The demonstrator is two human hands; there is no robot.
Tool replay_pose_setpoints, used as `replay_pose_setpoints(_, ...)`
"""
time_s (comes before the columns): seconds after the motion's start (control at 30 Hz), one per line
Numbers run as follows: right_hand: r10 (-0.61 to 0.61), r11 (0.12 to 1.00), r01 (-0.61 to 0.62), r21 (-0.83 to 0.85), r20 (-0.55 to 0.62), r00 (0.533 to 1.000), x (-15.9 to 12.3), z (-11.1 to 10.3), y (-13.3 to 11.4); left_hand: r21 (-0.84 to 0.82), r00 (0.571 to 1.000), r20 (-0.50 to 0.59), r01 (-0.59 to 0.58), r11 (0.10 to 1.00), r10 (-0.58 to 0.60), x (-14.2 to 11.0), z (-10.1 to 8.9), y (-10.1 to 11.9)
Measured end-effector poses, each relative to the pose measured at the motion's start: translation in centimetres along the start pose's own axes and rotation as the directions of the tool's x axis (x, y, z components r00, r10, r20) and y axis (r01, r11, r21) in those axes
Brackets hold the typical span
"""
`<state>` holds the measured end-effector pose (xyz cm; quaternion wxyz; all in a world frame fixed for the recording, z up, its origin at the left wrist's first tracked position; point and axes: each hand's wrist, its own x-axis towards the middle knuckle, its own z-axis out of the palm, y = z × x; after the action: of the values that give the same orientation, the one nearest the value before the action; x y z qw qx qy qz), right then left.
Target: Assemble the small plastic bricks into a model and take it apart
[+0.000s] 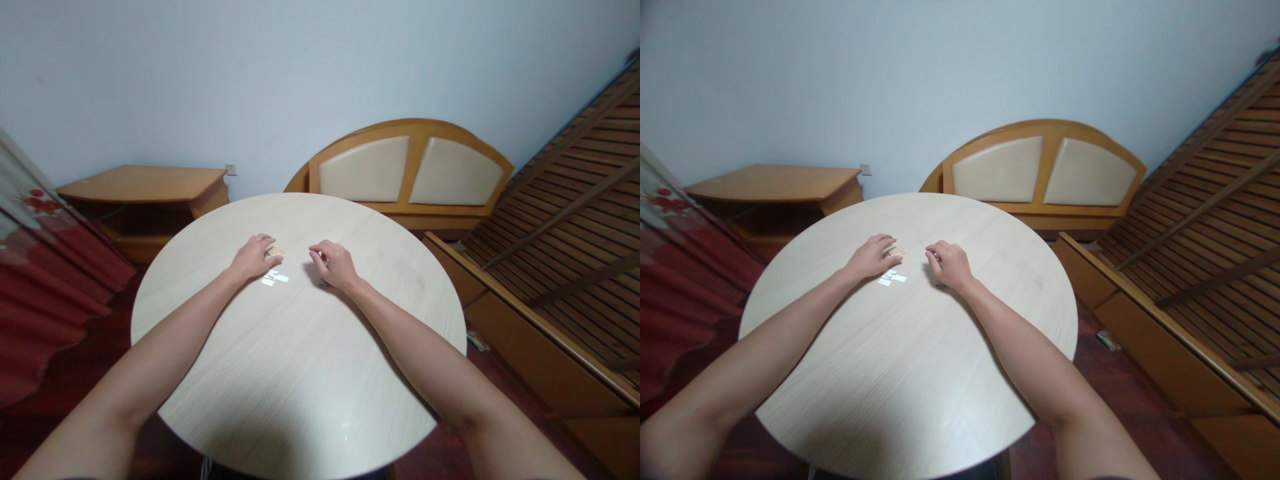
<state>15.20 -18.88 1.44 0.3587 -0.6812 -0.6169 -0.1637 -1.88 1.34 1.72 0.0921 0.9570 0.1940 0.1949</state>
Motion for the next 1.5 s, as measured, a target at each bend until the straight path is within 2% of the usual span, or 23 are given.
replay_pose_setpoints(0.17, 0.008, 1.0, -0.008, -0.011, 0.013, 1.0, 0.0, 0.0, 0.0, -0.126, 0.981, 0.128, -0.127, 0.984, 0.143, 0.4, 2.0, -1.1)
replay_pose_setpoints(0.27, 0.016, 1.0, -0.015, -0.018, 0.027, 1.0, 0.0, 0.1, 0.1, -0.189, 0.97, 0.172, -0.14, 0.972, 0.173, 0.7, 2.7, -1.7)
replay_pose_setpoints(0.73, 0.053, 0.999, -0.052, -0.015, 0.062, 0.997, 0.0, 0.1, 0.1, -0.327, 0.986, 0.137, -0.05, 0.944, 0.099, 1.9, 3.9, -4.0)
replay_pose_setpoints(0.9, 0.121, 0.992, -0.122, 0.04, 0.024, 0.992, 0.0, 0.3, 0.9, -0.256, 0.995, 0.1, 0.007, 0.967, 0.019, 2.2, 4.2, -5.3)
replay_pose_setpoints(1.07, 0.248, 0.966, -0.242, 0.094, -0.047, 0.968, 0.1, 0.6, 3.1, -0.187, 0.994, 0.102, 0.049, 0.981, -0.03, 2.2, 4.2, -5.7)
replay_pose_setpoints(1.13, 0.282, 0.956, -0.28, 0.09, -0.007, 0.959, -0.1, 0.8, 4.2, -0.179, 0.994, 0.107, 0.039, 0.983, -0.02, 2.2, 4.1, -5.5)
replay_pose_setpoints(1.2, 0.273, 0.957, -0.28, 0.081, 0.085, 0.958, -0.4, 1.2, 5.1, -0.185, 0.992, 0.124, 0.022, 0.982, 0.001, 2.2, 4.0, -5.1)
replay_pose_setpoints(1.33, 0.153, 0.977, -0.185, 0.104, 0.259, 0.954, -0.6, 2.1, 6.4, -0.217, 0.987, 0.151, -0.016, 0.976, 0.05, 2.2, 4.1, -4.0)
replay_pose_setpoints(1.5, 0.047, 0.966, -0.124, 0.228, 0.315, 0.948, 0.3, 3.2, 7.3, -0.25, 0.987, 0.141, -0.042, 0.967, 0.079, 2.2, 4.1, -3.1)
